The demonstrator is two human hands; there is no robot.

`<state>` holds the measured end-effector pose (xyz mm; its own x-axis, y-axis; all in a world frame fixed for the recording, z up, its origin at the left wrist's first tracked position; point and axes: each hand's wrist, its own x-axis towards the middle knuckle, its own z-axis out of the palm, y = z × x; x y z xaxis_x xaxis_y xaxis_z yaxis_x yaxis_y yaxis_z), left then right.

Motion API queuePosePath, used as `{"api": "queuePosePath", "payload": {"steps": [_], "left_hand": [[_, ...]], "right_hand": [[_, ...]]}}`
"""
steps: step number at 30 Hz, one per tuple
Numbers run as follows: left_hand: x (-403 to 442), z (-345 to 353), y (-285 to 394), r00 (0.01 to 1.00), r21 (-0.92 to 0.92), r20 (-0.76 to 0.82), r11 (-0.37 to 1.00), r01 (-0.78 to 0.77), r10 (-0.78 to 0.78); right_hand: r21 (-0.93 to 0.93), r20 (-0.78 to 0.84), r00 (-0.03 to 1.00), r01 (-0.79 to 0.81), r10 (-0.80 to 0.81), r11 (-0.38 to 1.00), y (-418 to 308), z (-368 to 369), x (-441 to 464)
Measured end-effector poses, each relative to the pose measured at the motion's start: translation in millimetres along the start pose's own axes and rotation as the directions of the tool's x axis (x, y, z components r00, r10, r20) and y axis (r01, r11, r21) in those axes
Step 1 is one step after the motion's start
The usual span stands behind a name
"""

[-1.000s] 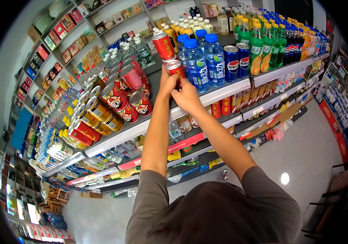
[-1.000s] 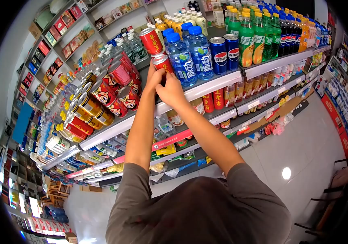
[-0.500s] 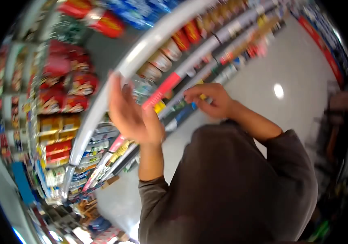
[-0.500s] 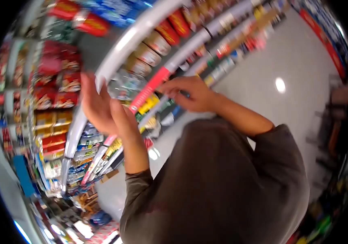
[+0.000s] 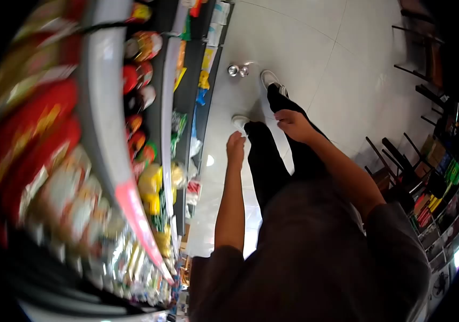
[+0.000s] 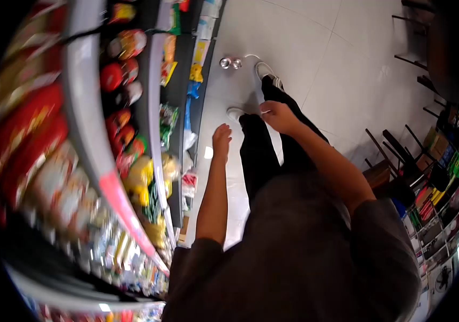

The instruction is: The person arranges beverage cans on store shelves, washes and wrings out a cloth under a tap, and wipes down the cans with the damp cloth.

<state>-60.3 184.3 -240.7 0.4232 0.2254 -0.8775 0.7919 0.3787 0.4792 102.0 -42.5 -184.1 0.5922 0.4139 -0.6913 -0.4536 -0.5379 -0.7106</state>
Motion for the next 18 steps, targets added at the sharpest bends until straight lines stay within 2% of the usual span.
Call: {"api": "queuePosePath", "payload": {"steps": [1,3,4,6,8,9,10,11,12,14,16,17,18], "left_hand": [[46,3,5,0.998,-0.052,-0.03,0.998,0.047,-0.048],[147,12,9,0.988,-0.179,-0.102,0.979,0.097,-0.116],[197,21,10,0.987,-0.287,-0.108,0.954,0.081,-0.116],[280,40,11,0.99,-0.292,-0.131,0.956,0.016,-0.057],[362,65,8,0.958,-0.305,-0.245,0.95,0.07,-0.149],[398,75,9,0.934,-0.313,-0.295,0.944,0.104,-0.201],[435,80,6,0.964,-0.355,-0.188,0.928,0.111,-0.187],[446,78,-1,0.98,-0.402,-0.092,0.907,0.125,-0.176],[465,80,-13,0.985,-0.398,-0.107,0.914,0.081,-0.134],[465,91,-15,0.98,-0.367,-0.191,0.93,-0.011,-0.064],[441,101,-20,0.962,-0.363,-0.274,0.926,-0.102,-0.001],[429,104,-22,0.951,-0.347,-0.305,0.923,-0.167,0.057],[403,108,-20,0.942,-0.321,-0.315,0.921,-0.221,0.117]], "right_hand": [[0.013,0.009,0.998,-0.061,0.06,0.998,16,7,42],[0.067,-0.041,0.997,-0.063,0.066,0.996,67,33,142],[-0.151,-0.027,0.996,-0.092,0.089,0.984,86,37,191],[-0.106,-0.054,0.981,-0.19,0.185,0.976,122,55,284],[0.038,-0.181,0.964,-0.193,0.196,0.981,165,75,371],[0.071,-0.145,0.965,-0.208,0.217,0.975,174,85,404],[0.055,-0.151,0.972,-0.176,0.182,0.983,190,93,433],[-0.015,-0.128,0.989,-0.076,0.073,0.997,219,112,451],[-0.081,-0.095,0.995,0.029,-0.037,0.996,259,133,482],[-0.184,-0.047,0.986,0.147,-0.158,0.972,289,141,487],[-0.25,-0.042,0.981,0.173,-0.189,0.953,249,129,456],[0.115,-0.09,0.996,0.029,-0.019,0.993,227,124,435],[0.464,-0.075,0.986,-0.099,0.151,0.88,207,115,408]]}}
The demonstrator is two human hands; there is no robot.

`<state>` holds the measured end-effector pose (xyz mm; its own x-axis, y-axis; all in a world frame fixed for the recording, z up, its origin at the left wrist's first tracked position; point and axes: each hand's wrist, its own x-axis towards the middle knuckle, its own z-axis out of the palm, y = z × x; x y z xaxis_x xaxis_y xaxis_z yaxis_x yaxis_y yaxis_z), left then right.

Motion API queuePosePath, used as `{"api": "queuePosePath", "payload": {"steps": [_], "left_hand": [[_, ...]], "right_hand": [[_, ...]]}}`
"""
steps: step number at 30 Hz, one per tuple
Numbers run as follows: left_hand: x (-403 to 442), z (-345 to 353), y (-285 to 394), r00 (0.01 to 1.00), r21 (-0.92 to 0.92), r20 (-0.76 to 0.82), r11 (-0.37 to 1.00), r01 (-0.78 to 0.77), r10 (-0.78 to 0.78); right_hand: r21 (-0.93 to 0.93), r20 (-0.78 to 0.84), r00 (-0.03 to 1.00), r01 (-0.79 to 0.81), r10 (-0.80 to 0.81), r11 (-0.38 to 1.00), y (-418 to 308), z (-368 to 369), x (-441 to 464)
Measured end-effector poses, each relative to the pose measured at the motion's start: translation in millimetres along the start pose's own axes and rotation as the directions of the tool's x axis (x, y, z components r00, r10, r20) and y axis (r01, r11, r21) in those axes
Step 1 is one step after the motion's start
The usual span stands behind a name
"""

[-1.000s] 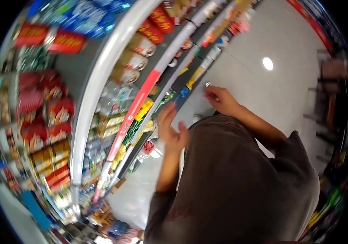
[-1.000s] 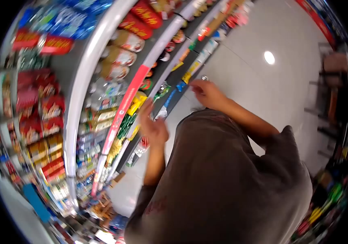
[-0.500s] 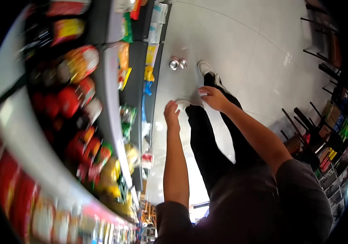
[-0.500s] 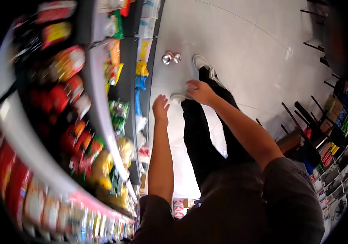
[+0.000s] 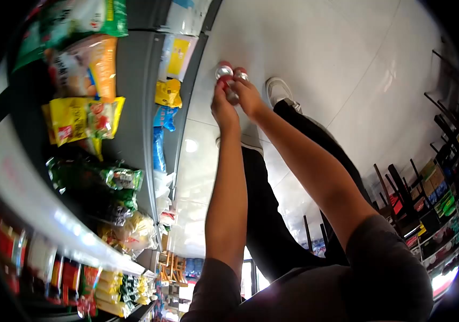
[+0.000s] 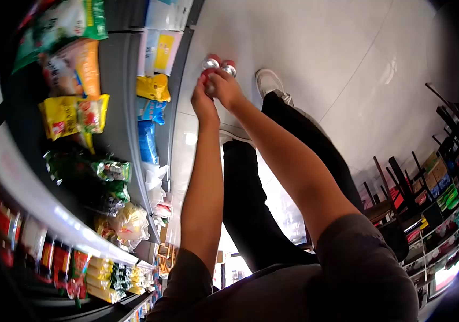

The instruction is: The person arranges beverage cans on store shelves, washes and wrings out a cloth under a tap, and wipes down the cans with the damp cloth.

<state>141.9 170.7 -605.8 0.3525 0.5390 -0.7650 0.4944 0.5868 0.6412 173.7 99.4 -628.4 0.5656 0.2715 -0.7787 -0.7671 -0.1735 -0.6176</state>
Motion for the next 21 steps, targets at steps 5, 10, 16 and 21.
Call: {"api": "queuePosePath", "payload": {"steps": [5,10,16,21], "left_hand": [[-176,-6,54,0.899,0.377,0.233,0.818,-0.435,0.371],[-366,-23,189,0.637,0.522,0.559,0.372,-0.768,0.53],[-549,-67,349,0.267,0.447,0.698,-0.113,-0.887,0.664],[-631,-126,454,0.194,0.361,0.722,-0.123,-0.924,0.664]], "right_hand": [[0.533,0.062,0.981,-0.186,0.181,0.826,-95,-37,-158],[0.505,0.162,0.972,-0.23,0.17,0.832,-250,-57,-348],[0.343,0.487,0.868,-0.093,-0.093,0.935,-384,-53,-528],[-0.23,0.749,0.64,0.495,-0.172,0.838,-509,-4,-634]]}}
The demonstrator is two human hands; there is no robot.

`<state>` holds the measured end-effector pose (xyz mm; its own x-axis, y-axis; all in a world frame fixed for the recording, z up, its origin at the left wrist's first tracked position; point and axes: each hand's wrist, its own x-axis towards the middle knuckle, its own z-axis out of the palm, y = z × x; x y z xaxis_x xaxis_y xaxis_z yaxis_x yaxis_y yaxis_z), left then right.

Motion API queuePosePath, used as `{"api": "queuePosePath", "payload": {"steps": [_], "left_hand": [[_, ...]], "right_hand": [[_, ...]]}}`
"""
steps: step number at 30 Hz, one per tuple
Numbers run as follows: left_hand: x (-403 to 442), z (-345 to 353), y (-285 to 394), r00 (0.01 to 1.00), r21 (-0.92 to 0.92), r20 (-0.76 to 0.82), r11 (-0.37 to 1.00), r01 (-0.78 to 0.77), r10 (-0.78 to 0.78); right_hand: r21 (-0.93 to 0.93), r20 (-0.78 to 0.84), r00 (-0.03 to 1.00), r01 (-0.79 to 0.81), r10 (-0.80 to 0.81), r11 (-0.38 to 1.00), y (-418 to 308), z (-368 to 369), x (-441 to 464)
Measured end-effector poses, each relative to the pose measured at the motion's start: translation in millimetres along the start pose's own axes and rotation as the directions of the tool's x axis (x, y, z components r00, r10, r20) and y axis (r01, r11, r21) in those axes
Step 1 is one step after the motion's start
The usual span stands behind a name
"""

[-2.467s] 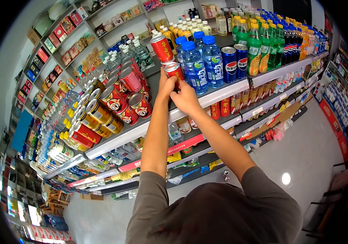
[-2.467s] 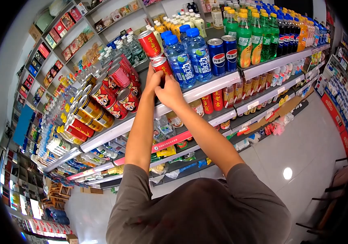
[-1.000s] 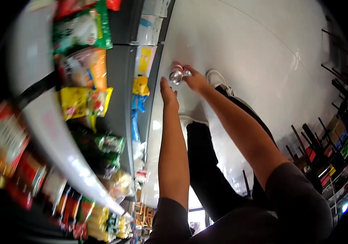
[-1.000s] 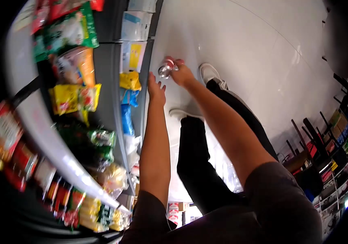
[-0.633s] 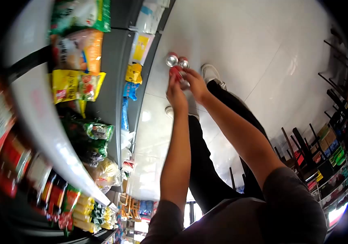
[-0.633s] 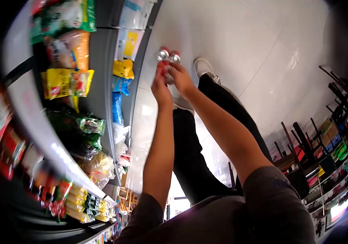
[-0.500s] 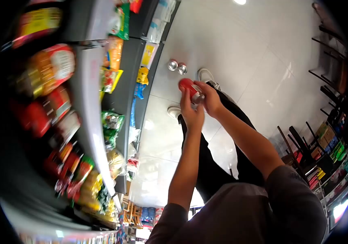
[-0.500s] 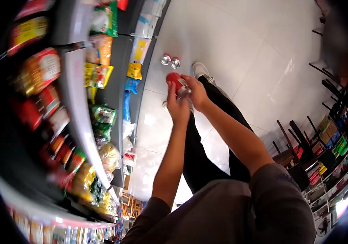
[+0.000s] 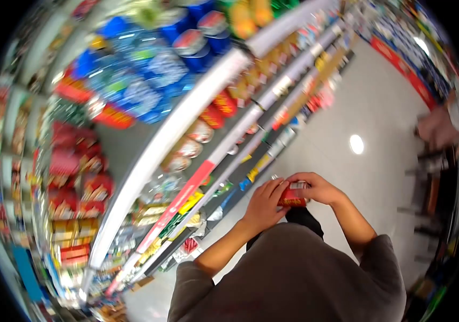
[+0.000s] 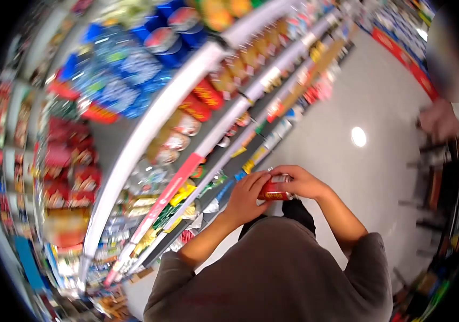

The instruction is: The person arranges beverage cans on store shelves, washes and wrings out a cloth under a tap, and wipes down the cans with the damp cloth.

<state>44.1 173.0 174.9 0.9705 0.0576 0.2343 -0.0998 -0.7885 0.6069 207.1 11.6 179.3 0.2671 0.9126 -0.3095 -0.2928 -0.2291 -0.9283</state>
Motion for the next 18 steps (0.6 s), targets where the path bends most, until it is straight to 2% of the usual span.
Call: {"api": "queuePosePath", "payload": {"steps": [1,2,3,4,5,6,7,8,9,10,11,12,14,16,18], "left_hand": [[-3,-28,11,0.991,-0.101,0.097,0.989,0.105,-0.096],[-5,-56,26,0.964,-0.204,0.202,0.956,0.212,-0.171],[-8,-73,34,0.956,-0.251,0.21,0.933,0.257,-0.207],[-8,-94,43,0.972,-0.305,0.131,0.925,0.229,-0.197],[-8,-117,47,0.976,-0.267,0.062,0.939,0.217,-0.208],[-9,-137,53,0.976,-0.228,-0.001,0.951,0.21,-0.216],[-9,-148,52,0.962,-0.261,-0.209,0.958,0.117,-0.174],[-16,-163,54,0.909,-0.2,-0.336,0.962,0.188,-0.247],[-20,-176,47,0.854,-0.305,-0.453,0.945,0.12,-0.255],[-18,-192,37,0.789,-0.393,-0.555,0.919,0.033,-0.265],[-15,-216,37,0.705,-0.399,-0.673,0.913,-0.09,-0.224],[-11,-240,41,0.603,-0.393,-0.773,0.895,-0.211,-0.197],[-4,-286,42,0.509,-0.289,-0.84,0.949,-0.126,-0.188],[5,-326,26,0.518,-0.397,-0.821,0.891,-0.218,-0.239],[21,-352,25,0.462,-0.325,-0.864,0.922,-0.21,-0.199]], "right_hand": [[-0.23,0.09,0.99,0.127,-0.109,0.965,-19,8,5],[-0.292,0.135,0.983,0.162,-0.127,0.943,-52,27,5],[-0.346,0.171,0.975,0.197,-0.145,0.917,-89,45,3],[-0.399,0.199,0.966,0.234,-0.165,0.887,-121,61,5],[-0.501,0.235,0.946,0.314,-0.222,0.806,-144,74,11],[-0.535,0.165,0.966,0.255,-0.197,0.806,-173,93,7],[-0.566,0.182,0.905,0.417,-0.385,0.711,-184,104,18],[-0.588,0.207,0.805,0.556,-0.555,0.587,-194,118,28],[-0.34,0.191,0.805,0.591,-0.562,0.731,-206,136,34],[-0.061,0.174,0.808,0.579,-0.563,0.813,-217,153,41],[0.115,0.16,0.767,0.611,-0.622,0.783,-223,168,50],[0.174,0.116,0.721,0.662,-0.683,0.729,-229,186,57],[-0.169,0.112,0.54,0.838,-0.834,0.519,-238,214,79],[-0.483,0.218,0.372,0.844,-0.902,0.231,-250,238,98],[-0.5,0.173,0.349,0.837,-0.921,0.223,-257,261,123]]}}
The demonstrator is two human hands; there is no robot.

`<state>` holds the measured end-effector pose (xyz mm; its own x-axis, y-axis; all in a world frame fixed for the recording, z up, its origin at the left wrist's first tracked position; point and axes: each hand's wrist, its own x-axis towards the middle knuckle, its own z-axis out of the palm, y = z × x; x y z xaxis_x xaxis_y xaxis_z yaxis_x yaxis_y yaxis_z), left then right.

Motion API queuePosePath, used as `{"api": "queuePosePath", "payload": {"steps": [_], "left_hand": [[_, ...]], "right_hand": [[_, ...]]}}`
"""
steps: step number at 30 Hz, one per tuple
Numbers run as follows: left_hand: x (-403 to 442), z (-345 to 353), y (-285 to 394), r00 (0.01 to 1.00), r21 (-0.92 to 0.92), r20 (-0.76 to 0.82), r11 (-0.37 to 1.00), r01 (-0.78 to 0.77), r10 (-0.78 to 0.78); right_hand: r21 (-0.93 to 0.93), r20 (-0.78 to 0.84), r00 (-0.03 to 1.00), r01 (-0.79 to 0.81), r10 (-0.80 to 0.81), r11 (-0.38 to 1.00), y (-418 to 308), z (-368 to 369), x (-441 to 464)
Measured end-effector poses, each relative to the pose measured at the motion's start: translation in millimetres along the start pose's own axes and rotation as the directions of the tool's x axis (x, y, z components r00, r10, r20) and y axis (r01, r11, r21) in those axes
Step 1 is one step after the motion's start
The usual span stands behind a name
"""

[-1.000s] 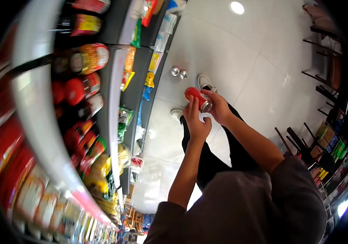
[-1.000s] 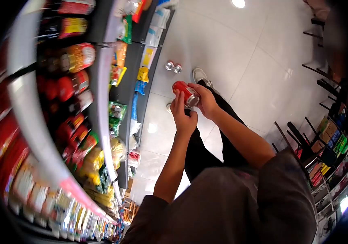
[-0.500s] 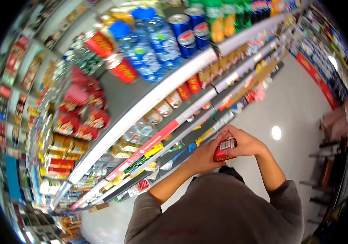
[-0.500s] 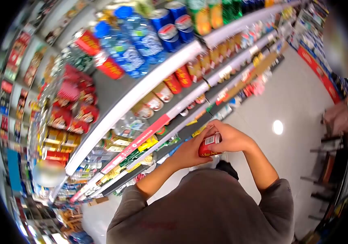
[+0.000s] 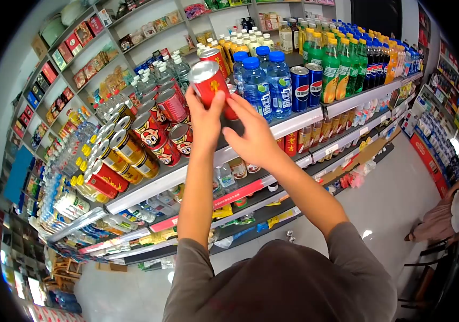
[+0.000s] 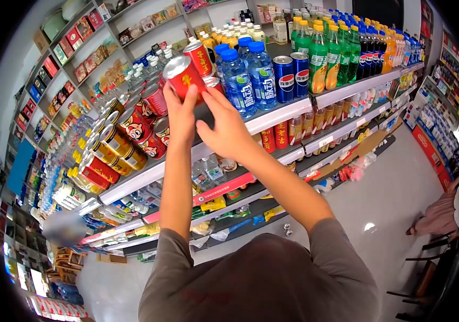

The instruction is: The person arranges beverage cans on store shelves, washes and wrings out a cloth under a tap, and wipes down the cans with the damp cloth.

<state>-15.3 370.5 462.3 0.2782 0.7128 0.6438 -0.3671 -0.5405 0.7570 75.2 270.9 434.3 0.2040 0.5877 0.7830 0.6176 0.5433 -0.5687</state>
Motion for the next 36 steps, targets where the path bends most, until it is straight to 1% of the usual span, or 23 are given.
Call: {"api": "queuePosePath", "payload": {"steps": [1,2,3,4,5,6,7,8,10,11,13,14,15,16,18,21,24,31,35,36], "left_hand": [[16,-1,-8,0.999,-0.027,0.015,0.999,-0.029,0.03],[29,-3,-11,1.0,-0.003,0.024,1.0,0.002,-0.002],[43,-5,-20,0.999,-0.02,0.03,1.0,0.014,-0.013],[55,-6,-33,0.999,-0.037,0.035,0.999,0.026,-0.025],[64,-7,-45,0.999,0.005,0.03,1.0,0.017,-0.017],[71,-7,-54,1.0,0.046,0.023,0.999,0.009,-0.01],[77,-8,-63,0.999,0.037,0.039,0.999,-0.019,0.018],[79,-7,-63,1.0,0.085,0.028,0.996,-0.013,0.011],[78,-6,-65,1.0,0.18,0.007,0.984,0.003,-0.005],[77,-3,-65,0.999,0.166,-0.02,0.986,-0.027,0.03],[87,-10,-93,0.999,0.185,-0.022,0.982,-0.034,0.039],[88,-8,-88,0.999,0.195,-0.024,0.98,-0.036,0.041],[85,-5,-84,0.987,0.44,-0.105,0.895,-0.065,0.124],[84,-5,-79,0.997,0.404,-0.069,0.915,0.003,0.027],[84,-3,-79,0.999,0.319,-0.049,0.947,0.038,-0.023],[90,-5,-96,0.997,0.163,-0.058,0.985,0.055,-0.046],[96,-5,-112,0.991,0.245,-0.119,0.969,-0.024,0.055],[91,-3,-106,0.997,0.238,-0.076,0.971,0.007,0.011],[83,-1,-98,0.999,0.16,-0.047,0.987,0.016,-0.008],[80,0,-93,0.999,0.136,-0.046,0.99,0.029,-0.023]], "right_hand": [[-0.016,-0.055,0.998,-0.003,0.002,1.0,9,13,8],[-0.033,-0.111,0.994,-0.003,-0.001,0.999,19,24,15],[-0.048,-0.124,0.992,-0.027,0.021,0.998,25,31,22],[-0.062,-0.137,0.99,-0.053,0.044,0.997,31,36,29],[-0.076,-0.148,0.987,-0.078,0.067,0.994,35,40,34],[-0.055,-0.139,0.988,-0.072,0.064,0.996,38,42,37],[-0.036,-0.131,0.99,-0.065,0.059,0.997,40,45,41],[-0.018,-0.123,0.991,-0.057,0.054,0.998,43,46,44],[-0.007,-0.164,0.983,-0.085,0.083,0.996,50,50,47],[-0.002,-0.168,0.982,-0.085,0.084,0.996,51,50,48],[-0.021,-0.18,0.981,-0.084,0.079,0.996,61,55,50],[-0.032,-0.184,0.98,-0.083,0.075,0.996,64,56,51],[-0.043,-0.188,0.979,-0.083,0.074,0.996,67,57,51],[-0.054,-0.193,0.978,-0.086,0.074,0.995,71,58,50],[-0.023,-0.192,0.978,-0.09,0.084,0.996,71,56,52],[-0.012,-0.192,0.978,-0.091,0.087,0.996,71,55,51],[-0.024,-0.195,0.979,-0.074,0.068,0.997,69,52,51],[-0.007,-0.133,0.986,-0.106,0.104,0.994,63,44,47],[-0.03,-0.126,0.987,-0.102,0.098,0.994,61,44,30],[-0.001,-0.137,0.987,-0.08,0.079,0.997,59,43,23]]}}
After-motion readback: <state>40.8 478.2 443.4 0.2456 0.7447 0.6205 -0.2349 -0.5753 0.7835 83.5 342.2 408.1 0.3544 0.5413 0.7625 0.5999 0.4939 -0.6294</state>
